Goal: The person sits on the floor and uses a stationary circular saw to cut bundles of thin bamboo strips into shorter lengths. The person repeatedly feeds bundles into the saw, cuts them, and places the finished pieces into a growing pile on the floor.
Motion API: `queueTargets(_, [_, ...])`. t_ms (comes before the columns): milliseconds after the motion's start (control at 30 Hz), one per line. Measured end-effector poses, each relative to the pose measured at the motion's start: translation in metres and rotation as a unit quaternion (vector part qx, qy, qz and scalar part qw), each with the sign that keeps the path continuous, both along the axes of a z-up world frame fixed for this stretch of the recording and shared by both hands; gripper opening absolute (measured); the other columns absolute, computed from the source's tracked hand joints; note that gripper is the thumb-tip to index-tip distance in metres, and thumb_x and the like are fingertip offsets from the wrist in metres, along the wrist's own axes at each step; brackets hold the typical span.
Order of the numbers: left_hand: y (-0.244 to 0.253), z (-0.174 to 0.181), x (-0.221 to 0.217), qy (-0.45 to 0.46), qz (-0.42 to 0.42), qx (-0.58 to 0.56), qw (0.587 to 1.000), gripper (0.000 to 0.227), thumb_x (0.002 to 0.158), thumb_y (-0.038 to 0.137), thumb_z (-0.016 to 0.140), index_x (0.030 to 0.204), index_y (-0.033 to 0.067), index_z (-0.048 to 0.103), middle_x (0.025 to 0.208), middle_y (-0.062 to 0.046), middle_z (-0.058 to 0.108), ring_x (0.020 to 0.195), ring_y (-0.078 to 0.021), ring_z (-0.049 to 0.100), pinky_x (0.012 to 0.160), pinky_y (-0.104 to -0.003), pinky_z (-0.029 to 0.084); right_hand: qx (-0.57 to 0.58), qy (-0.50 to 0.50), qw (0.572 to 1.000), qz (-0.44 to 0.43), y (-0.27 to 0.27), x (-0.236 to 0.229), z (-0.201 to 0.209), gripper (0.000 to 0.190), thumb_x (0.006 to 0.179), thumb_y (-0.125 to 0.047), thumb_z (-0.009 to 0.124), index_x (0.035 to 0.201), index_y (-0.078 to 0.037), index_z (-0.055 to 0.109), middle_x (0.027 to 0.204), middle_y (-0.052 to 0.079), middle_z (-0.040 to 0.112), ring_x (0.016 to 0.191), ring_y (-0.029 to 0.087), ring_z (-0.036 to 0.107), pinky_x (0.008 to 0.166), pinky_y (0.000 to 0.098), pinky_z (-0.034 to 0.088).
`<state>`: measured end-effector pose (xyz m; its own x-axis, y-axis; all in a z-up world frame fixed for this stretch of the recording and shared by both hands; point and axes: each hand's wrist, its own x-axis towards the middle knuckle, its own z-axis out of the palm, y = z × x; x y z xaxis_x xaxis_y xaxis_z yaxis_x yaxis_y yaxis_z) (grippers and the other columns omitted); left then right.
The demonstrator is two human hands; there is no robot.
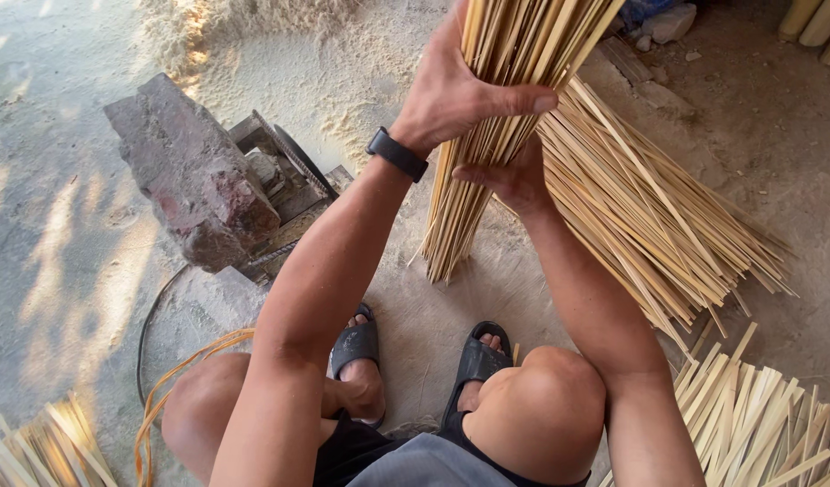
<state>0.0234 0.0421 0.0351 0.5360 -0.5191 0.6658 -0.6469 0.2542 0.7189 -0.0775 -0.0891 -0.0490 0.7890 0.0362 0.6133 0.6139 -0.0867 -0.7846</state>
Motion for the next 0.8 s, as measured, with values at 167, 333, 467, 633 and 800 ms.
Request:
queueTargets(167, [-0.005,-0.003,-0.038,0.028,0.06,-0.013,0.998,0.096,0.069,0.042,0.1,0.142,0.0044,0.051,0.127,-0.013,0.069,0.119,-0.0278,0.07,0.105,-0.046,0.058,-0.083,-0.003,0.985,-0.152,0.032,-0.012,-0.021,0.072,0.085,-0.028,0.088,0.14,-0.009,0.045,0.127,0.008,0.062,0.111,0.023,0.068,0.102,0.0386,0.058])
queueTargets(333, [0.004,0.009,-0.08,0.117,0.073,-0.03,0.99,0.073,0.074,0.044,0.093,0.13,0.0073,0.064,0.114,-0.006,0.077,0.103,-0.0184,0.078,0.095,-0.036,0.069,-0.14,-0.014,0.976,-0.169,0.034,-0.047,-0.003,0.067,0.08,-0.021,0.087,0.129,-0.002,0.046,0.113,0.007,0.062,0.099,0.021,0.067,0.086,0.0369,0.059])
queueTargets(467, [0.034,-0.003,-0.092,0.278,-0.012,-0.136,0.951,0.073,0.074,0.045,0.092,0.119,-0.0036,0.063,0.109,-0.015,0.074,0.098,-0.0258,0.077,0.09,-0.041,0.069,-0.241,0.176,0.947,-0.122,0.005,-0.095,0.029,0.053,0.073,-0.018,0.085,0.116,-0.001,0.059,0.09,0.01,0.066,0.078,0.021,0.066,0.072,0.0339,0.055])
queueTargets(633, [0.069,-0.117,-0.095,0.511,0.041,-0.185,0.838,0.094,0.067,0.046,0.09,0.131,-0.0086,0.048,0.114,-0.025,0.064,0.101,-0.038,0.073,0.088,-0.055,0.068,-0.378,0.473,0.793,-0.071,-0.011,-0.148,-0.019,0.069,0.053,-0.025,0.097,0.112,-0.002,0.069,0.091,0.014,0.076,0.08,0.024,0.074,0.077,0.0386,0.06])
queueTargets(800, [0.094,-0.258,-0.123,0.647,0.059,-0.157,0.744,0.09,0.065,0.041,0.09,0.131,-0.0053,0.05,0.115,-0.019,0.069,0.108,-0.034,0.069,0.09,-0.058,0.062,-0.283,0.584,0.761,0.009,0.014,-0.178,-0.144,0.073,0.051,-0.029,0.094,0.115,-0.002,0.07,0.095,0.017,0.078,0.085,0.026,0.077,0.078,0.0426,0.064])
